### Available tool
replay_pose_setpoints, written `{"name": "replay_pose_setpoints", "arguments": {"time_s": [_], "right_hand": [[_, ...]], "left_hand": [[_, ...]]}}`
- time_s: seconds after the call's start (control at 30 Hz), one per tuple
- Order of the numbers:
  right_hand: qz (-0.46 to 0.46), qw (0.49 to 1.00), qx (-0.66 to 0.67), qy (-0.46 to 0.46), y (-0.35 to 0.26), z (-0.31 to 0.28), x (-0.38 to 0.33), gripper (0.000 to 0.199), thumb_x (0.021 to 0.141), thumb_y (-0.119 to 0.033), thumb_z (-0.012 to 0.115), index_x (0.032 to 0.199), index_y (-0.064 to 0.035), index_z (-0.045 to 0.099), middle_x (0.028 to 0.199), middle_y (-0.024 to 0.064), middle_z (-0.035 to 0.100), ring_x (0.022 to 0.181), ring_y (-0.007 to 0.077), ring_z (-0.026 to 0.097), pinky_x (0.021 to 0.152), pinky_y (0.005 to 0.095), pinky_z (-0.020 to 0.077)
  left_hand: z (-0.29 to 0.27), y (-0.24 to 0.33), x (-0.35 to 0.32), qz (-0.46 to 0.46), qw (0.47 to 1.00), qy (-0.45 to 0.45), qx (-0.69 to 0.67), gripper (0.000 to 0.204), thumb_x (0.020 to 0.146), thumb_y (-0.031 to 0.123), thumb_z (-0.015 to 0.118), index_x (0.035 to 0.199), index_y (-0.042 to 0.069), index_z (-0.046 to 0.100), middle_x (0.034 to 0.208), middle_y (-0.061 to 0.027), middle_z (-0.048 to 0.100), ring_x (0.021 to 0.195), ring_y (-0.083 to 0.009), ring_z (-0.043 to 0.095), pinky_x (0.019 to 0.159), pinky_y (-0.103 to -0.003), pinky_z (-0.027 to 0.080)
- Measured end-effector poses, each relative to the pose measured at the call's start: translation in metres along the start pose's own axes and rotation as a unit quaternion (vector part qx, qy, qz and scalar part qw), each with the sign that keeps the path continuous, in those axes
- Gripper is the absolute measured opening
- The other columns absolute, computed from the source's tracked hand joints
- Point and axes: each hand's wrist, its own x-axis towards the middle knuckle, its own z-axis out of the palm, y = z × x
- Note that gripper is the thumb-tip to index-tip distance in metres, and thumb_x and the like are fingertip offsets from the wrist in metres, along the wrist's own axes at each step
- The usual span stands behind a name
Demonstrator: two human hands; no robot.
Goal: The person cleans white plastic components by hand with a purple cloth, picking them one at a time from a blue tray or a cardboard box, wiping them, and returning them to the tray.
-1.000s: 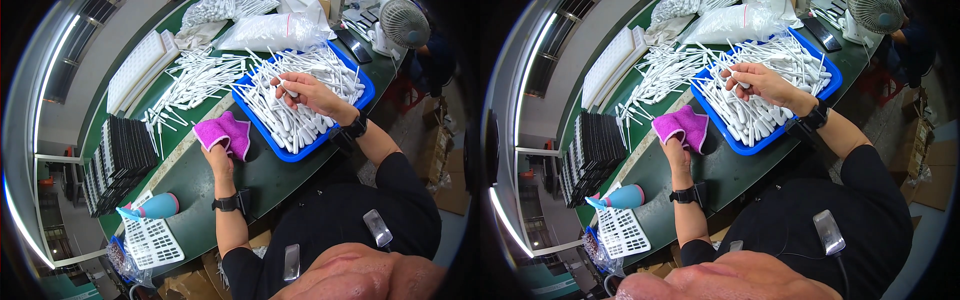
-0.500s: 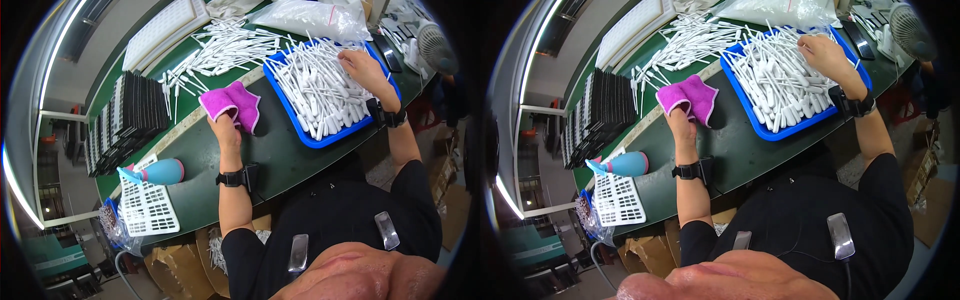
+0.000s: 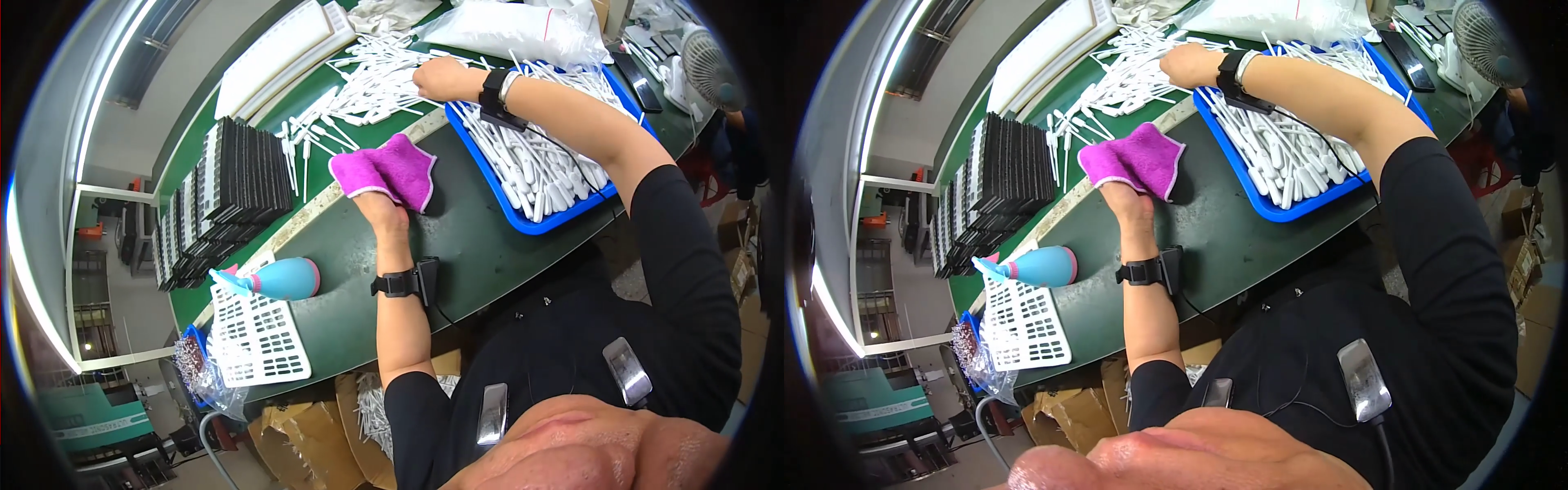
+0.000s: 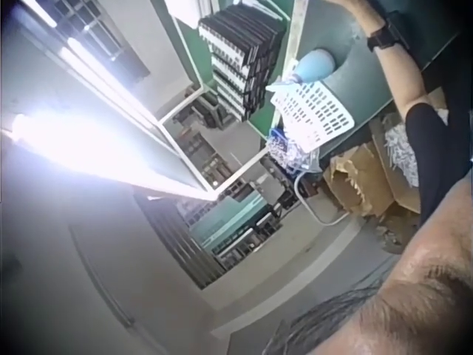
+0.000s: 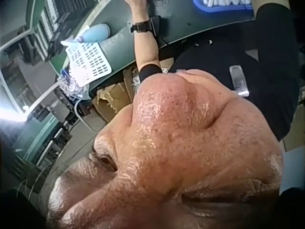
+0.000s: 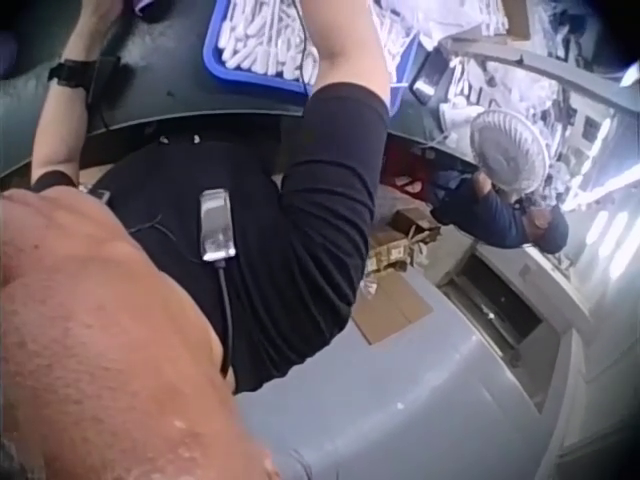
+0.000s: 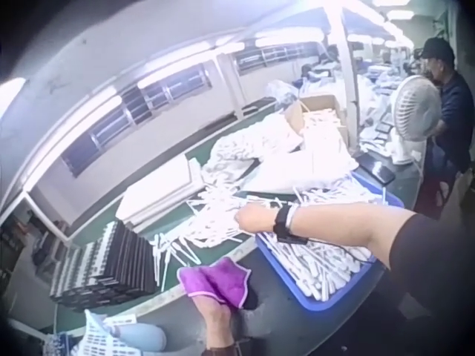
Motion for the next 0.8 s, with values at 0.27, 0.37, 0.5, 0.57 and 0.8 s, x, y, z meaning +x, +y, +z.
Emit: {"name": "replay_pose_setpoints", "arguments": {"time_s": [0.27, 0.37, 0.5, 0.57, 0.8], "right_hand": [[0.005, 1.000, 0.002, 0.019, -0.019, -0.025, -0.005, 0.031, 0.083, -0.033, 0.057, 0.089, -0.0027, 0.064, 0.086, 0.0179, 0.065, 0.083, 0.0358, 0.063, 0.071, 0.0462, 0.0498], [0.009, 1.000, -0.023, -0.002, -0.012, -0.011, -0.004, 0.031, 0.082, -0.032, 0.057, 0.091, -0.0032, 0.063, 0.085, 0.0176, 0.065, 0.082, 0.0358, 0.063, 0.071, 0.0461, 0.0496], [-0.020, 0.999, -0.034, -0.016, -0.003, 0.002, -0.006, 0.029, 0.083, -0.034, 0.057, 0.088, -0.0064, 0.063, 0.082, 0.0154, 0.064, 0.080, 0.0353, 0.062, 0.069, 0.0458, 0.0486], [-0.020, 1.000, -0.011, -0.008, 0.001, 0.003, -0.004, 0.028, 0.083, -0.035, 0.057, 0.088, -0.0080, 0.063, 0.083, 0.0141, 0.065, 0.081, 0.0349, 0.062, 0.070, 0.0451, 0.0489], [-0.171, 0.980, -0.015, 0.100, -0.011, -0.096, -0.062, 0.023, 0.090, -0.026, 0.054, 0.099, -0.0079, 0.065, 0.087, 0.0101, 0.066, 0.078, 0.0270, 0.063, 0.072, 0.0373, 0.0499]], "left_hand": [[-0.010, -0.003, -0.003, 0.071, 0.995, 0.015, 0.068, 0.023, 0.095, 0.021, 0.051, 0.109, 0.004, 0.054, 0.104, -0.0061, 0.059, 0.092, -0.0185, 0.059, 0.082, -0.033, 0.050], [-0.003, 0.000, 0.007, 0.074, 0.994, -0.004, 0.085, 0.022, 0.094, 0.018, 0.052, 0.110, 0.002, 0.054, 0.104, -0.0059, 0.059, 0.091, -0.0173, 0.059, 0.081, -0.032, 0.050], [0.001, -0.004, -0.010, 0.091, 0.991, 0.051, 0.085, 0.023, 0.093, 0.015, 0.052, 0.111, 0.001, 0.054, 0.104, -0.0052, 0.059, 0.090, -0.0152, 0.058, 0.081, -0.030, 0.049], [0.001, -0.004, -0.009, 0.103, 0.989, 0.050, 0.093, 0.023, 0.093, 0.014, 0.052, 0.111, 0.000, 0.054, 0.104, -0.0049, 0.059, 0.091, -0.0148, 0.058, 0.081, -0.030, 0.048], [-0.013, 0.002, -0.007, 0.160, 0.965, 0.001, 0.208, 0.026, 0.092, 0.011, 0.051, 0.114, -0.001, 0.055, 0.105, -0.0067, 0.060, 0.092, -0.0156, 0.058, 0.081, -0.028, 0.048]]}}
